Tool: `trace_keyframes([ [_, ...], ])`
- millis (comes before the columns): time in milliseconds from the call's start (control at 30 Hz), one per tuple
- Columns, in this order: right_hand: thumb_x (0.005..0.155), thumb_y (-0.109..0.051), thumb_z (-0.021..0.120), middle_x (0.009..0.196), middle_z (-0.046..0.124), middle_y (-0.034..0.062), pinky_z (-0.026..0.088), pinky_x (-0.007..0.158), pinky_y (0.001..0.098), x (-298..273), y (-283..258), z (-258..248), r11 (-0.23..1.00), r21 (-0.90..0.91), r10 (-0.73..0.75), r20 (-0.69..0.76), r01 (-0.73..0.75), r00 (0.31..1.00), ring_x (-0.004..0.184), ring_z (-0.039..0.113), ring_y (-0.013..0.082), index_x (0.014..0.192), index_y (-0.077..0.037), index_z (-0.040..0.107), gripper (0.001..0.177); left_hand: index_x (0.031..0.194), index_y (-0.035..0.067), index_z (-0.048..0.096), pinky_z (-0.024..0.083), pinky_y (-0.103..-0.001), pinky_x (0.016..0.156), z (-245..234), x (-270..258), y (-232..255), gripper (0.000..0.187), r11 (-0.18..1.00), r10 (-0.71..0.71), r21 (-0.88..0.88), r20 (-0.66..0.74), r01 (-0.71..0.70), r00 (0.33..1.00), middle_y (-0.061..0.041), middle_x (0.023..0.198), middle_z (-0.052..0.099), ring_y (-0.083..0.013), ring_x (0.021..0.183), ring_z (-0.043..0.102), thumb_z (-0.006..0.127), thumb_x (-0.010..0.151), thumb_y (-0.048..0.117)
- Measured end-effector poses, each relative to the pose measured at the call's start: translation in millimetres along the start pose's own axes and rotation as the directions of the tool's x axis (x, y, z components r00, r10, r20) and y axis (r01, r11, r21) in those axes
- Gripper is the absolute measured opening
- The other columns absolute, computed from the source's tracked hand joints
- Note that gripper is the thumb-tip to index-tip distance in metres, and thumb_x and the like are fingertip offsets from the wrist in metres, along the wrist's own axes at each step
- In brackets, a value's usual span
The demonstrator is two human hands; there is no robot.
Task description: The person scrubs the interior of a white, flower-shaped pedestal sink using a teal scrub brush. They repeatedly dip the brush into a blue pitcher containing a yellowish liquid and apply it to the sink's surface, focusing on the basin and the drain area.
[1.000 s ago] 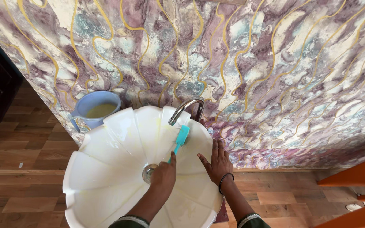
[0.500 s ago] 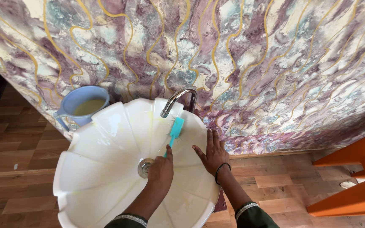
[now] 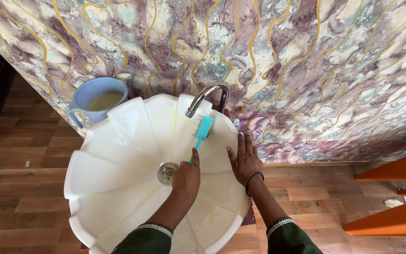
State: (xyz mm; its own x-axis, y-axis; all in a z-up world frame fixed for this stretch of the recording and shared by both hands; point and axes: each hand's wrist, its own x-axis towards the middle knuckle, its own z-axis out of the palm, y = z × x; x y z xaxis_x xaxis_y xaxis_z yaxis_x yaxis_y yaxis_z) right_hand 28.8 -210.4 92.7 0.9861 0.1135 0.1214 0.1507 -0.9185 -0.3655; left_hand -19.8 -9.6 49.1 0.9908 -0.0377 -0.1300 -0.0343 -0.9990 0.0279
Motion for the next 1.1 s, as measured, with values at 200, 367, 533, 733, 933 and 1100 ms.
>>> trace_keyframes([
  [200,0.098,-0.066,0.039,0.164,0.026,0.0214,0.046,0.105,0.0517,-1,-2,-1,0.999,-0.013,-0.038,-0.010,0.037,0.999,0.141,0.040,0.0442,0.158,-0.006,0.026,0.086,0.162,0.008,0.018,0.060,-0.043,0.056,0,-92,-45,0.078,0.994,0.102,-0.067,0.216,-0.089,0.971,-0.016,0.085,0.062,-0.0304,0.070,0.072,0.053,0.093,0.003],
  [367,0.096,-0.069,0.041,0.163,0.028,0.0213,0.046,0.105,0.0519,-4,-3,-3,1.000,-0.006,-0.029,-0.024,0.029,0.999,0.142,0.039,0.0445,0.158,-0.005,0.027,0.089,0.162,0.007,0.016,0.059,-0.043,0.053,-6,-93,-29,0.079,0.990,0.119,-0.098,0.225,-0.099,0.967,-0.017,0.084,0.062,-0.0314,0.068,0.071,0.055,0.093,0.004],
  [533,0.094,-0.069,0.043,0.165,0.026,0.0196,0.046,0.104,0.0522,-5,-11,-13,1.000,-0.018,0.027,0.050,-0.026,0.998,0.141,0.040,0.0431,0.158,-0.007,0.026,0.091,0.163,0.003,0.017,0.060,-0.036,0.049,-18,-2,4,0.081,0.999,-0.034,-0.010,0.052,0.035,0.998,-0.018,0.088,0.066,-0.0248,0.066,0.071,0.058,0.093,0.007],
  [733,0.095,-0.070,0.043,0.164,0.026,0.0201,0.047,0.104,0.0520,-9,-12,-13,1.000,-0.016,0.000,0.025,0.000,1.000,0.142,0.039,0.0430,0.158,-0.007,0.026,0.091,0.162,0.008,0.019,0.060,-0.043,0.054,8,-67,-30,0.076,0.996,0.053,-0.084,0.153,-0.040,0.987,-0.018,0.085,0.066,-0.0307,0.068,0.072,0.054,0.095,0.005],
  [933,0.093,-0.071,0.043,0.164,0.025,0.0207,0.048,0.102,0.0523,-6,-8,-5,1.000,-0.022,0.009,0.040,-0.008,0.999,0.143,0.037,0.0429,0.158,-0.007,0.025,0.093,0.162,0.009,0.021,0.061,-0.039,0.051,11,-51,-37,0.077,1.000,0.001,0.009,0.075,-0.002,0.997,-0.017,0.084,0.066,-0.0273,0.065,0.073,0.056,0.093,0.003],
  [1100,0.094,-0.072,0.042,0.165,0.026,0.0195,0.047,0.104,0.0523,-3,-4,-5,1.000,-0.017,0.008,0.020,-0.007,1.000,0.142,0.039,0.0426,0.159,-0.009,0.026,0.092,0.163,0.001,0.016,0.060,-0.034,0.052,-3,22,-7,0.083,0.999,-0.004,0.036,-0.033,0.005,0.999,-0.019,0.085,0.067,-0.0227,0.071,0.072,0.060,0.093,0.007],
])
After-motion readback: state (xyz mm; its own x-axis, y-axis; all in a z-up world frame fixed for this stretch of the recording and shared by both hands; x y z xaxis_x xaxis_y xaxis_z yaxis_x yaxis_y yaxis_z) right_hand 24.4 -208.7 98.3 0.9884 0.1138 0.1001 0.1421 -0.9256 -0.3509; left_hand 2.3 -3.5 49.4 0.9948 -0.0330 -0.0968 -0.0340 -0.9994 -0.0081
